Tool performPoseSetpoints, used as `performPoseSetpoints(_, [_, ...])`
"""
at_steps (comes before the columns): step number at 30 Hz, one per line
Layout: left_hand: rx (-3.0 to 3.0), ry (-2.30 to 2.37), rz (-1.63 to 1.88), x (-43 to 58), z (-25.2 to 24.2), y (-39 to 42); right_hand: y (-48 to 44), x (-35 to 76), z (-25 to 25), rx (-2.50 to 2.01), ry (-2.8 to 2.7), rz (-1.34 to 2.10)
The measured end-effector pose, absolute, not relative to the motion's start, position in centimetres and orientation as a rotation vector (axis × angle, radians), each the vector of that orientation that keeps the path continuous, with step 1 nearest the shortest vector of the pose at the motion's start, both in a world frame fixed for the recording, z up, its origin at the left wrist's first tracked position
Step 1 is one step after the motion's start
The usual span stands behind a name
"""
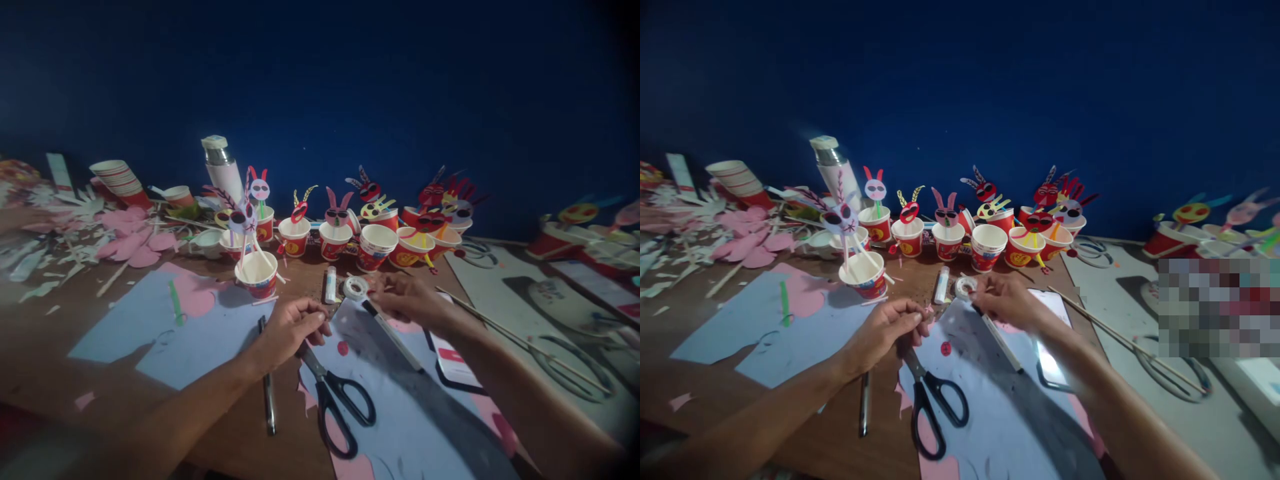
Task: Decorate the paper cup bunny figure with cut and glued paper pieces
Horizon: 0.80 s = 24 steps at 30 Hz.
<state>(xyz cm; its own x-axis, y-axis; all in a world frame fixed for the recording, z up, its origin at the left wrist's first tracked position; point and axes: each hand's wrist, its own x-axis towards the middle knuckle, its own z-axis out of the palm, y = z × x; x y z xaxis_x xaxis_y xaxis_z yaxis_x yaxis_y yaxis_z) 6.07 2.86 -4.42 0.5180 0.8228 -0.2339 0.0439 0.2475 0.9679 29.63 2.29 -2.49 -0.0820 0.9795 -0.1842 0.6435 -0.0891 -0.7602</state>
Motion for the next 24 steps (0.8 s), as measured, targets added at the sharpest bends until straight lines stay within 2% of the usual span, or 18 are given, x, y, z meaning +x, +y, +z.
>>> performPoseSetpoints(2, [1.166,0.868,0.612,6.1,-4.4,2.7,0.8,27.5,-2.4,-1.471,-1.530,1.409])
performPoseSetpoints(5, [1.086,0.820,0.536,6.0,-4.7,2.6,-0.6,25.0,-3.0,-1.278,-1.341,1.649])
performPoseSetpoints(16, [0.977,0.810,0.548,5.9,-4.7,2.6,-1.5,23.4,-4.5,-0.999,-1.066,1.792])
performPoseSetpoints(24, [0.951,0.857,0.602,5.9,-4.7,2.5,-1.7,22.9,-4.7,-1.026,-0.970,1.767])
